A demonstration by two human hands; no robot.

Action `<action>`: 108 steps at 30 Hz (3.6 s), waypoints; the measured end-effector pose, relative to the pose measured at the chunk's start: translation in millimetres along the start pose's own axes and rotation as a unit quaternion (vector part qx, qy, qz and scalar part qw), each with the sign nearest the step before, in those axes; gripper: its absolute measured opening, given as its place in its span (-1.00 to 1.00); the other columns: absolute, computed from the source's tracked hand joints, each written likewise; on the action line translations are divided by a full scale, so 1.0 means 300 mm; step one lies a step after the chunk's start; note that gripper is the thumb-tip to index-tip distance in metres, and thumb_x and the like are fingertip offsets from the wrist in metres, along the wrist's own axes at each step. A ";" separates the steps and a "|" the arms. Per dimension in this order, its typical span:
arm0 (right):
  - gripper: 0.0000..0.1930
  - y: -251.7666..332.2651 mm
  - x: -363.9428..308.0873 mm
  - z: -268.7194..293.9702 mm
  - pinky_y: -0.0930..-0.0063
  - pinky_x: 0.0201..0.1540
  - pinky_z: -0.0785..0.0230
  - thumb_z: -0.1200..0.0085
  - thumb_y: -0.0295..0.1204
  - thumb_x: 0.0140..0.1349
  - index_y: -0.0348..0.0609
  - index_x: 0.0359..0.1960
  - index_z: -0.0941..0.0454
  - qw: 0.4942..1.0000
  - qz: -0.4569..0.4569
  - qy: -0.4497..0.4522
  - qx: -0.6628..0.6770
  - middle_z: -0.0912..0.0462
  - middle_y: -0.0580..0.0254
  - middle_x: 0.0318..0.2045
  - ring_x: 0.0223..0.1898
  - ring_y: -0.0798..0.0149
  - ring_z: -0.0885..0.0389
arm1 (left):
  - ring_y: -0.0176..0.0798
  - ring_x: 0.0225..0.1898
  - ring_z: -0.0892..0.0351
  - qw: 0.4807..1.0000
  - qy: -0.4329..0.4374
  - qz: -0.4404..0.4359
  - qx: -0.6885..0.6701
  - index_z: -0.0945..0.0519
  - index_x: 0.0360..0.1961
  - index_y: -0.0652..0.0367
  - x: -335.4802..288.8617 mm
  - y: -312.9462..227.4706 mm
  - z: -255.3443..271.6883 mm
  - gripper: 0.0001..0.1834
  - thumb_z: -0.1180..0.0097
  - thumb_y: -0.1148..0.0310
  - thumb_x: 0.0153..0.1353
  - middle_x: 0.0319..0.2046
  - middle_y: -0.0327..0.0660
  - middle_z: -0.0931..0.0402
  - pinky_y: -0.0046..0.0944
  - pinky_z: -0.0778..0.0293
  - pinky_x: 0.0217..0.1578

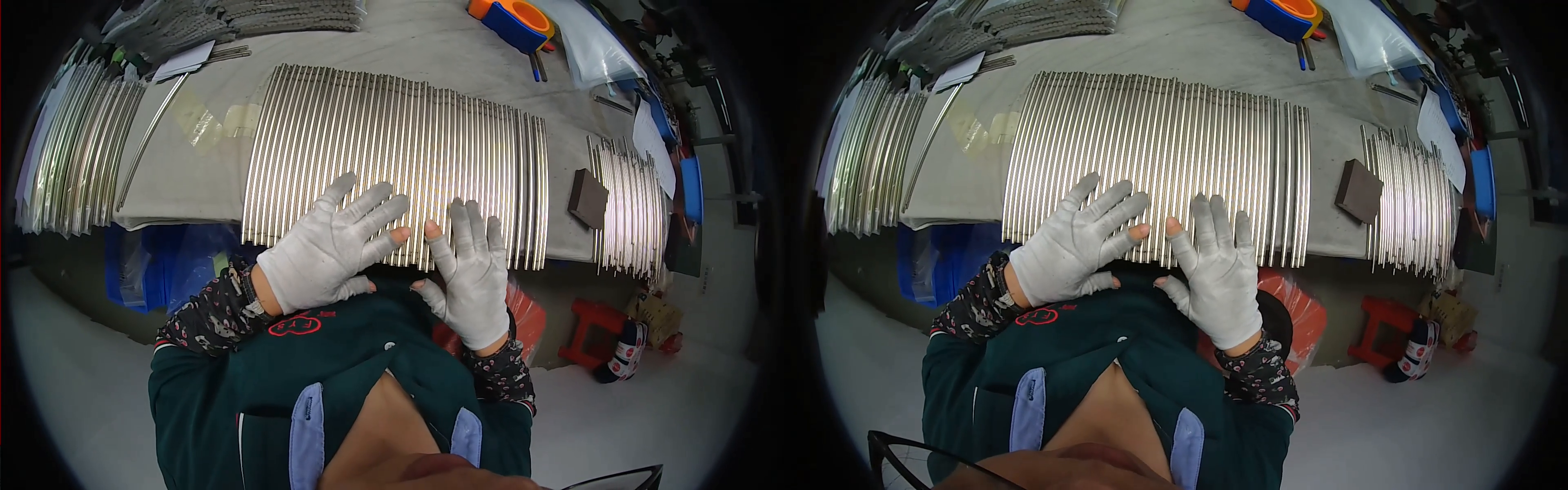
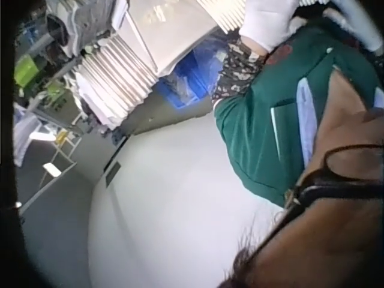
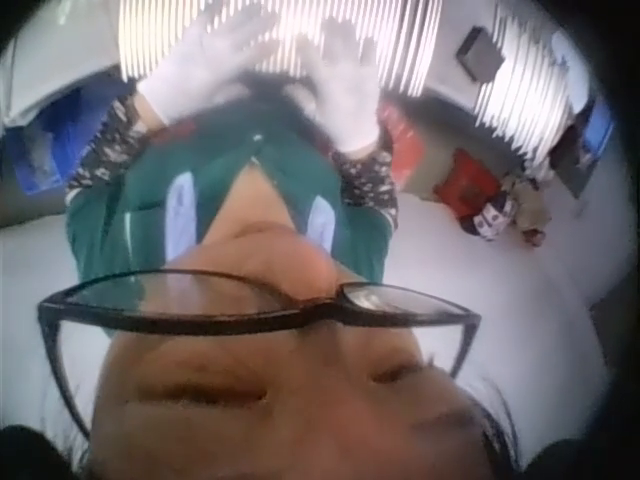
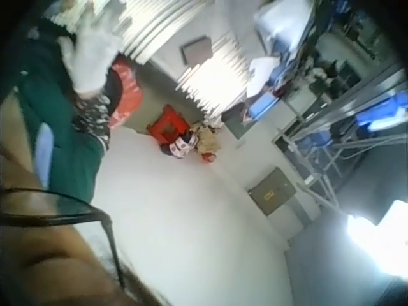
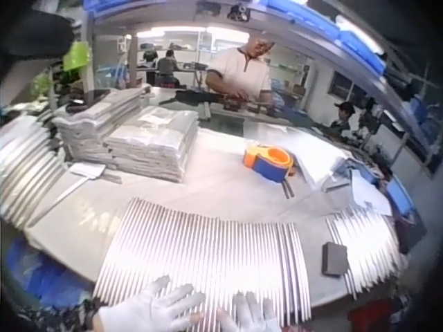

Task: The person sands thin metal rods with a sanding block, then organizes them into packaging sleeves on a work table.

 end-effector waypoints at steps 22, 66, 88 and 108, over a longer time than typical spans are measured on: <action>-0.08 -0.043 -0.034 0.003 -0.17 0.35 0.12 -0.32 -0.12 -0.09 0.15 0.38 -0.17 0.999 -0.034 -0.033 -0.012 -0.23 -0.17 0.29 0.32 -0.21 -0.17 | 0.09 0.39 -0.06 1.000 -0.004 -0.015 -0.010 -0.18 0.32 0.05 0.033 -0.002 -0.037 0.01 -0.39 0.00 -0.15 0.36 -0.02 -0.10 0.28 0.08 0.34; -0.03 0.380 0.315 0.087 -0.16 0.39 0.13 -0.29 0.00 -0.08 -0.45 0.25 -0.18 0.984 0.136 0.109 0.045 -0.18 -0.32 0.28 0.37 -0.29 -0.08 | 0.15 0.37 -0.09 0.995 -0.043 0.089 0.020 -0.22 0.33 0.03 -0.294 0.271 0.233 -0.14 -0.14 -0.15 0.06 0.34 0.08 -0.11 0.33 0.13 0.33; -0.17 -0.069 0.655 -0.067 -0.20 0.31 0.00 0.02 0.24 0.16 -0.08 0.33 -0.28 0.993 -0.047 0.018 -0.102 -0.29 -0.17 0.27 0.34 -0.11 -0.17 | 0.11 0.36 -0.12 0.975 -0.101 0.124 0.155 -0.28 0.33 0.16 0.021 0.632 0.167 -0.31 -0.04 0.01 0.27 0.29 0.04 -0.22 0.05 -0.12 0.32; -0.20 -0.011 0.535 -0.083 -0.02 0.13 -0.22 -0.12 0.34 -0.05 0.18 0.18 -0.51 0.994 -0.070 0.008 -0.084 -0.54 0.08 0.00 0.13 0.04 -0.43 | 0.01 0.05 -0.42 0.961 -0.155 0.193 0.125 -0.50 0.21 -0.03 -0.034 0.500 0.068 -0.36 -0.15 -0.10 0.15 0.01 -0.01 -0.46 -0.05 -0.35 0.07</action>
Point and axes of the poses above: each hand's wrist, its own x-axis towards the middle knuckle, its own z-axis out of the back of the hand, y = z × x, the point moved 4 cm from there along x, towards the middle knuckle
